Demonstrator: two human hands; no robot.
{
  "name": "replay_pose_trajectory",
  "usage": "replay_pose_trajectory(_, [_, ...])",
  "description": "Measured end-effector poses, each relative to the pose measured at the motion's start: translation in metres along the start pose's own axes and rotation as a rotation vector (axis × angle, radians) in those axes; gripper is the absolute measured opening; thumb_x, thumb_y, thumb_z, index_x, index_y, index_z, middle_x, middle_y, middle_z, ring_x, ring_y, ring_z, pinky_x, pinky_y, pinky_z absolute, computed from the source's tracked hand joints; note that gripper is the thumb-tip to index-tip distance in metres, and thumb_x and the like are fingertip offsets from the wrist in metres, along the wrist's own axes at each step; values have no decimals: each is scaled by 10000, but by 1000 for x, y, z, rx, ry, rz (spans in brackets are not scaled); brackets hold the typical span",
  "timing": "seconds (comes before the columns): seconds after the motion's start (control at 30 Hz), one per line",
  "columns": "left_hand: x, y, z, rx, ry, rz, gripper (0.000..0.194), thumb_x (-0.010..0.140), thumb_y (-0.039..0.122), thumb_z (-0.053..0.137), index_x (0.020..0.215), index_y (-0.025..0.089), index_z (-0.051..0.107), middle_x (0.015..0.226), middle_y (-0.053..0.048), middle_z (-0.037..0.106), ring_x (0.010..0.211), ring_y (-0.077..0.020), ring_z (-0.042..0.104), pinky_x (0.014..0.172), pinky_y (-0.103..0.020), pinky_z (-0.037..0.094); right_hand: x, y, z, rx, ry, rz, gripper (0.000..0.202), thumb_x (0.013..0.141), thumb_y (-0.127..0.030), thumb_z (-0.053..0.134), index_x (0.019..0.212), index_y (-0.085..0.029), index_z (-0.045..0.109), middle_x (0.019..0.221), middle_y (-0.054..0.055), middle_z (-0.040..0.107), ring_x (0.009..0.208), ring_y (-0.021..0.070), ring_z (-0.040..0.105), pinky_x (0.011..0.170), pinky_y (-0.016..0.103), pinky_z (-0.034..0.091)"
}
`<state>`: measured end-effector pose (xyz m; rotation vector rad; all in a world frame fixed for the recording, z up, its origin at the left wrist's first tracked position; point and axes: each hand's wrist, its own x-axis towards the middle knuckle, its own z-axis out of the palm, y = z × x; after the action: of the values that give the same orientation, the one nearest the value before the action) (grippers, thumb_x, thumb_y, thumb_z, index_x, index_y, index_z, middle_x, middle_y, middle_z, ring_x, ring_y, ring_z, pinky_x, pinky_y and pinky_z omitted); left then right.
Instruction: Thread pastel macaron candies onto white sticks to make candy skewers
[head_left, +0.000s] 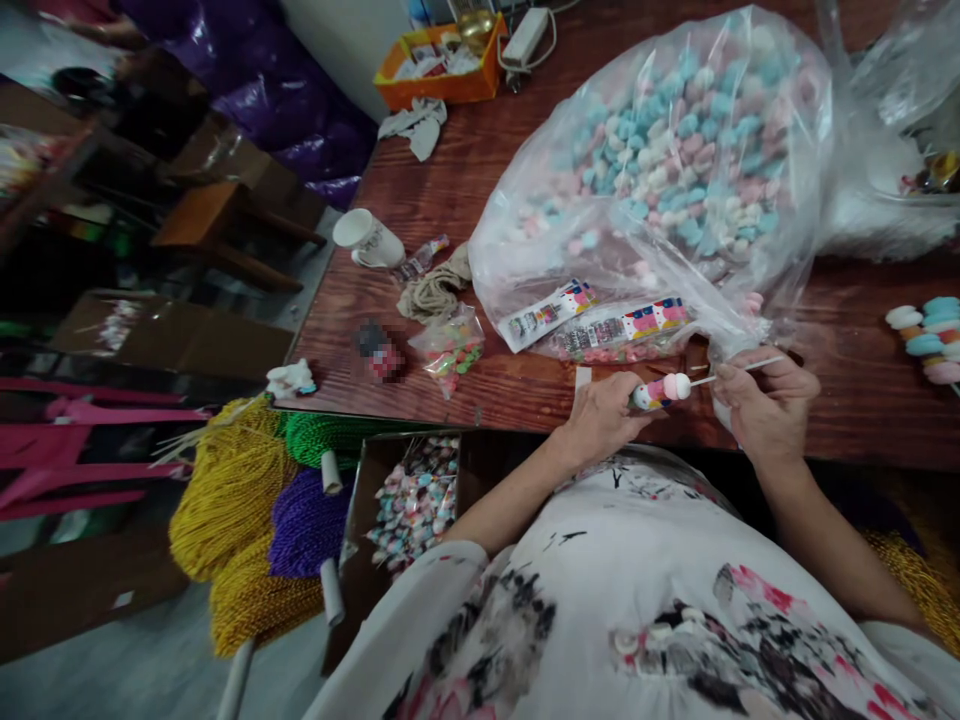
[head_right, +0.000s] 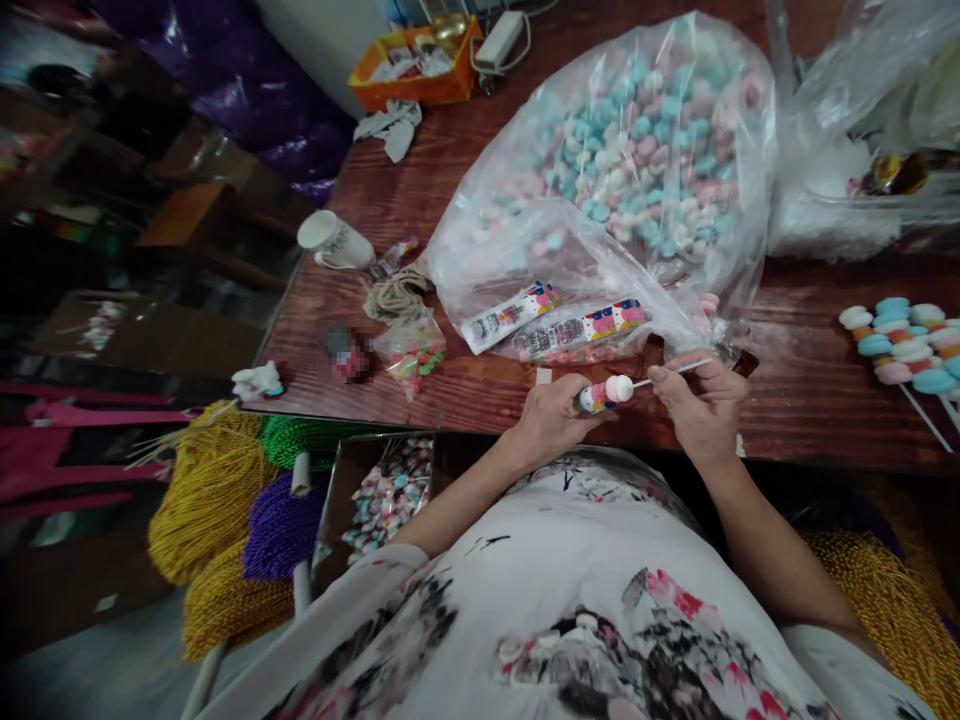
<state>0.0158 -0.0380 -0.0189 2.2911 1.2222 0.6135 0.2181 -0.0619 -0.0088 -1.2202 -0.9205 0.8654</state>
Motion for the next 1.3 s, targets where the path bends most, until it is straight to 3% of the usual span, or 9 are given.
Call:
replay_pose_trajectory(0.13, [-4, -5, 3, 76, 10, 24, 368, 823, 523, 710, 914, 187, 588, 769, -6, 660, 719, -154, 636, 629, -256, 415, 2, -4, 4, 82, 61, -7, 237, 745, -329, 806, 705, -190, 618, 539, -54, 551, 442, 61, 439, 444, 212, 356])
replay_pose_trajectory(0.23, [-6, -6, 5, 75, 12, 16, 382, 810, 529, 721, 914, 188, 584, 774, -8, 659, 723, -158, 639, 630, -257, 413, 5, -3, 4, 97, 31, -11, 219, 740, -312, 813, 716, -190, 633, 552, -49, 568, 450, 66, 449, 457, 217, 364])
replay_pose_trajectory(0.33, [-5, -4, 2, 26, -6, -1, 377, 810, 522, 725, 925, 188, 591, 800, -12, 667, 748, -159, 645, 656, -255, 423, 4, 0, 2, 64, -49, -43, 199, 736, -307, 812, 718, -194, 649, 609, -38, 599, 502, 82, 500, 488, 226, 393])
replay_pose_trajectory(0.57, [-1, 4, -7, -115, -177, -88, 390, 792, 523, 737, 914, 187, 584, 802, -2, 657, 734, -154, 622, 648, -251, 404, -2, -1, 6, 85, -306, -148, 90, 763, -184, 768, 745, -213, 685, 701, -26, 649, 635, 108, 576, 597, 247, 456])
replay_pose_trajectory(0.8, [1, 6, -8, -295, -218, -196, 429, 708, 525, 802, 848, 174, 598, 744, 36, 593, 670, -114, 525, 634, -236, 371, -5, 4, 8, 45, -204, -83, 74, 804, -242, 738, 761, -205, 691, 685, -21, 631, 577, 95, 528, 527, 238, 400])
replay_pose_trajectory(0.9, [2, 3, -13, -495, -338, -224, 486, 651, 573, 814, 780, 160, 592, 676, 61, 501, 647, -95, 450, 607, -222, 342, -1, -2, -1, 35, -289, -107, 37, 825, -236, 714, 797, -213, 713, 705, -11, 657, 540, 93, 525, 507, 245, 406])
replay_pose_trajectory(1.03, [5, 0, -19, -755, -588, -253, 534, 576, 574, 848, 714, 147, 557, 664, 67, 425, 636, -79, 394, 582, -212, 323, 9, -13, -13, 5, -450, -183, 45, 816, -239, 722, 773, -228, 730, 680, 3, 685, 626, 154, 635, 606, 303, 520])
replay_pose_trajectory(1.2, [10, 0, -24, -920, -938, -289, 559, 485, 502, 904, 669, 161, 501, 588, 81, 437, 547, -64, 388, 517, -211, 341, 21, -23, -14, 29, -650, -144, 76, 831, -283, 713, 804, -235, 765, 772, 44, 749, 718, 210, 702, 696, 377, 583])
replay_pose_trajectory(1.3, [12, 1, -25, -967, -1026, -298, 563, 455, 468, 925, 667, 167, 499, 566, 82, 465, 504, -62, 404, 465, -207, 351, 23, -25, -11, 76, -691, -137, 111, 851, -307, 696, 814, -238, 774, 804, 51, 763, 711, 209, 711, 678, 366, 585])
